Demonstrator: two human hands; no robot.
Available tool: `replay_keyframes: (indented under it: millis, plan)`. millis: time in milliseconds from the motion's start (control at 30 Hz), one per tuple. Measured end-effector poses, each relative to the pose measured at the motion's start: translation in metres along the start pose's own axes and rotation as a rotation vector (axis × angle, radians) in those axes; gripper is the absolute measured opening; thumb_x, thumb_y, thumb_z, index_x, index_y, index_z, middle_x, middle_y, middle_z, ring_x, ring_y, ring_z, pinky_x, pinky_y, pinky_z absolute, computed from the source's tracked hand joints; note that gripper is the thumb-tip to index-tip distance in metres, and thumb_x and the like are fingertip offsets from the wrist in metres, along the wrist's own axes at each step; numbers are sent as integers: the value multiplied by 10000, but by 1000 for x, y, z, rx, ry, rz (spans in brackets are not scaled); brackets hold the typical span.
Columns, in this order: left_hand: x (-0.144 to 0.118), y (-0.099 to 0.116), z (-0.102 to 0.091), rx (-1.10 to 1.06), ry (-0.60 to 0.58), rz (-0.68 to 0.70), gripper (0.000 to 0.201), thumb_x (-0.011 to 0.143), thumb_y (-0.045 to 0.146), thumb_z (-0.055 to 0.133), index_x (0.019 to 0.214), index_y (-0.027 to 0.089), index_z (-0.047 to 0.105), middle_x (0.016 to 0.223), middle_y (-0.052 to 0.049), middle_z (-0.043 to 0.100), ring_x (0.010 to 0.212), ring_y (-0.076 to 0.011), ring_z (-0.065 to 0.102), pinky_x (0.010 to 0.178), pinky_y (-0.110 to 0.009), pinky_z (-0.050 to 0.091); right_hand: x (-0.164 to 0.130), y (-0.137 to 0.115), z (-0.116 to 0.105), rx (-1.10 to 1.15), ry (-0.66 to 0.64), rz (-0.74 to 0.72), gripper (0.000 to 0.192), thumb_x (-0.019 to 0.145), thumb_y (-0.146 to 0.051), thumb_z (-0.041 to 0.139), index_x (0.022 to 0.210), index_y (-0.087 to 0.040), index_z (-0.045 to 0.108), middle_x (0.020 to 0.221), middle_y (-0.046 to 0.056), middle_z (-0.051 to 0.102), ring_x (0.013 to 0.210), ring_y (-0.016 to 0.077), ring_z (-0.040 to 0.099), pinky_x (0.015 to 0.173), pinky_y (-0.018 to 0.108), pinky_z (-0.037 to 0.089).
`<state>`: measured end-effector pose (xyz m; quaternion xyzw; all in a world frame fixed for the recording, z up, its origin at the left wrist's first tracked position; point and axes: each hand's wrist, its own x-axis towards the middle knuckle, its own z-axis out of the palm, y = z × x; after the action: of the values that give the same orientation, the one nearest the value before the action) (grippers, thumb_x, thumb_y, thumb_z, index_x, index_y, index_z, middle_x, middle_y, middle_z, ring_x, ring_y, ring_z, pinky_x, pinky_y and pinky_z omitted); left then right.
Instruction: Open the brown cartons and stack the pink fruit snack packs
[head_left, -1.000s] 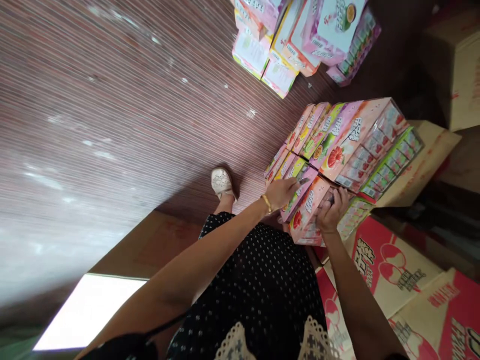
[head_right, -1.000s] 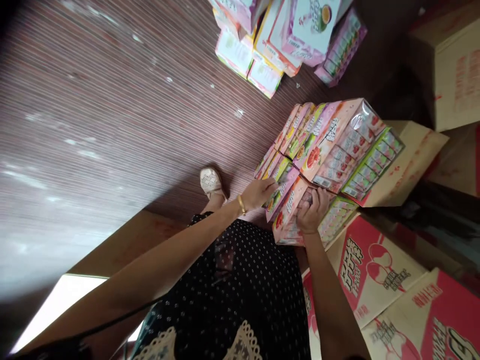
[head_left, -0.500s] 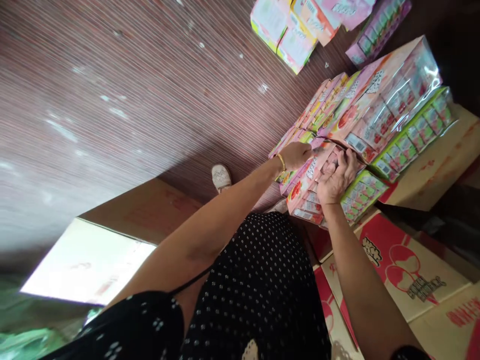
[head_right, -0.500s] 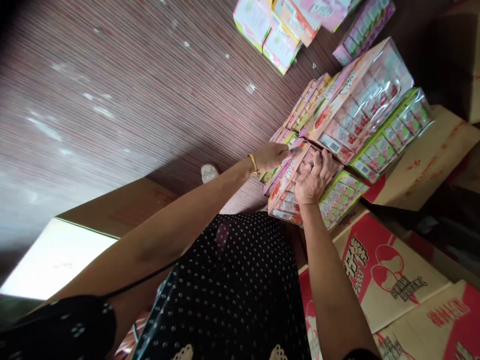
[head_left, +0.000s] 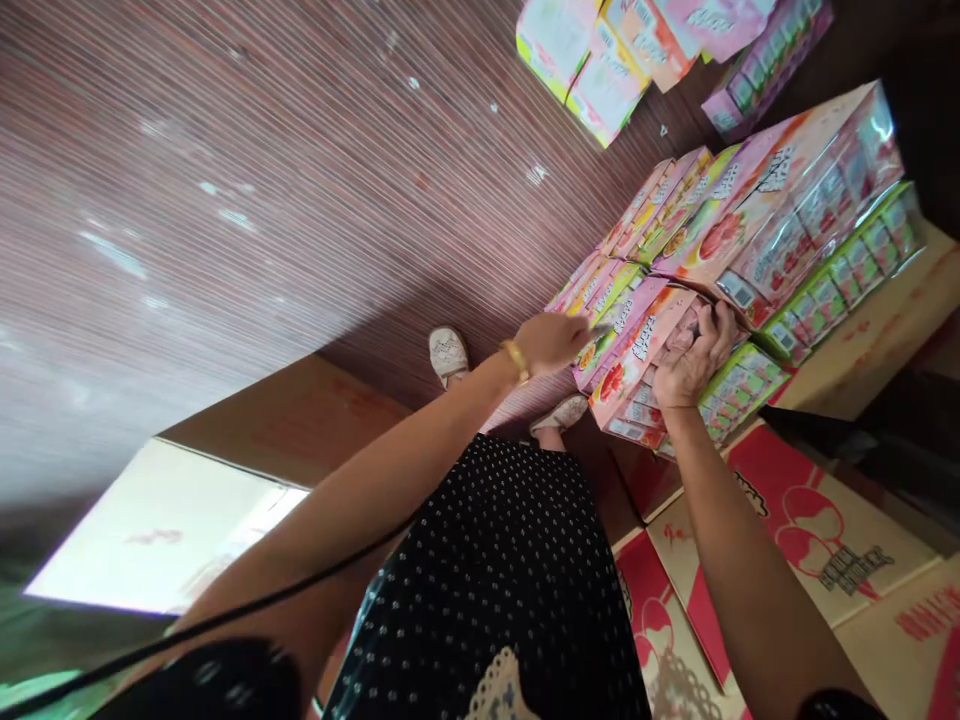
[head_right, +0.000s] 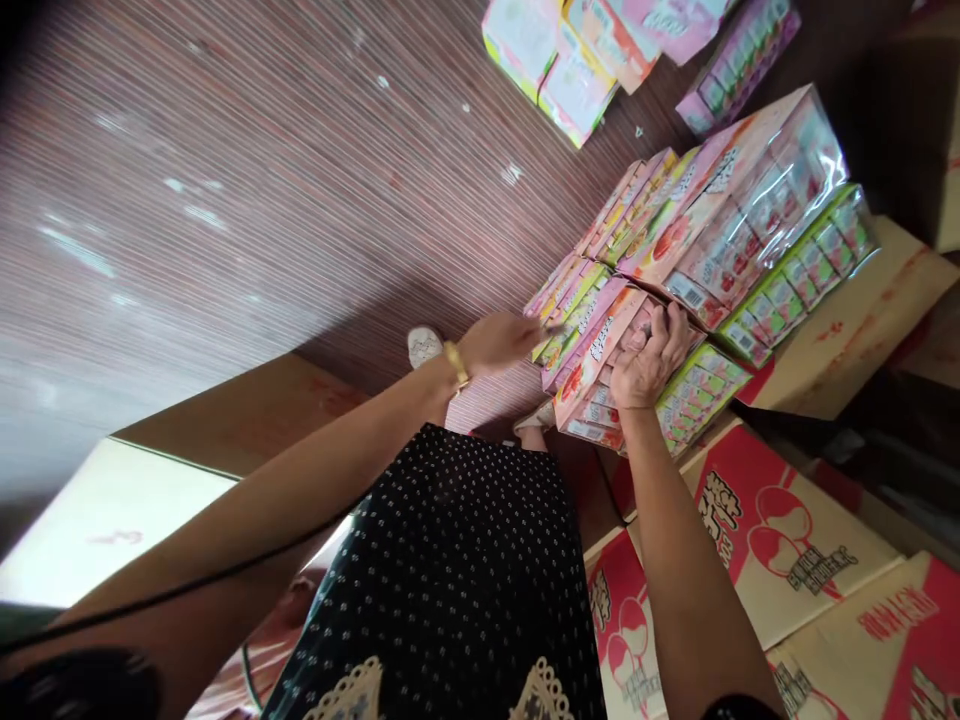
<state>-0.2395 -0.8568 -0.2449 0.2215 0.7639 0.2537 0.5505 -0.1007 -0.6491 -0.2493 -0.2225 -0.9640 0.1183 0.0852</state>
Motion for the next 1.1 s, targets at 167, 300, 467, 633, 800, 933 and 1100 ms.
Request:
replay_keyframes:
  millis: [167, 300, 467, 633, 800, 933, 1100]
  plan:
    - [97, 15, 26, 48, 43, 40, 408, 1079, 300, 364, 1122, 150, 741, 1011, -119, 759, 1018, -240, 693, 856, -335, 464, -3, 4, 4, -78, -60, -9, 539, 1099, -423, 208, 1482, -166, 488, 1532, 226, 459, 1509, 340, 402, 1191, 665, 362]
    - [23, -20, 63, 112, -176, -35, 408, 1070, 307, 381, 1125, 192, 768, 972, -107, 766, 920, -240, 693, 776, -344, 459, 1, 0, 3, -90, -55, 6, 533, 1102, -421, 199, 1475, -170, 486, 1517, 229, 467, 1504, 335, 410, 1187, 658, 372]
    - [-8, -65, 35, 129, -207, -113, 419, 1058, 444, 433, 972, 225, 780, 862, -84, 749, 734, -222, 630, 692, -355, 436, 1, -3, 4, -65, -10, -14, 504, 1102, -415, 239, 1452, -172, 507, 1488, 217, 495, 1477, 327, 444, 1189, 651, 379]
    - [125, -48, 13, 61, 46, -18, 587, 1116, 493, 287, 1127, 132, 750, 969, -116, 741, 932, -232, 688, 793, -333, 450, -3, 1, 7, -68, -8, -75, 482, 1106, -386, 272, 1486, -175, 482, 1512, 207, 474, 1490, 328, 424, 1190, 653, 382]
    - [84, -67, 57, 87, -180, -82, 420, 1092, 356, 389, 1166, 169, 757, 1030, -126, 756, 967, -261, 700, 829, -368, 489, 0, -2, 6, -73, 29, -139, 433, 1103, -312, 326, 1481, -170, 485, 1514, 207, 492, 1469, 319, 459, 1180, 637, 408]
    - [25, -105, 42, 120, -213, -148, 272, 1028, 327, 541, 978, 226, 788, 884, -88, 752, 842, -237, 690, 772, -348, 496, 2, -6, 4, -73, 15, -144, 439, 1100, -286, 334, 1493, -160, 482, 1503, 212, 503, 1459, 326, 473, 1179, 640, 414]
    - [131, -105, 8, 85, 52, -114, 486, 1112, 347, 305, 1232, 159, 736, 1141, -123, 760, 1050, -226, 696, 883, -323, 485, 0, -2, 5, -76, 3, -173, 474, 1090, -266, 360, 1549, -199, 456, 1540, 187, 484, 1482, 308, 449, 1204, 627, 403]
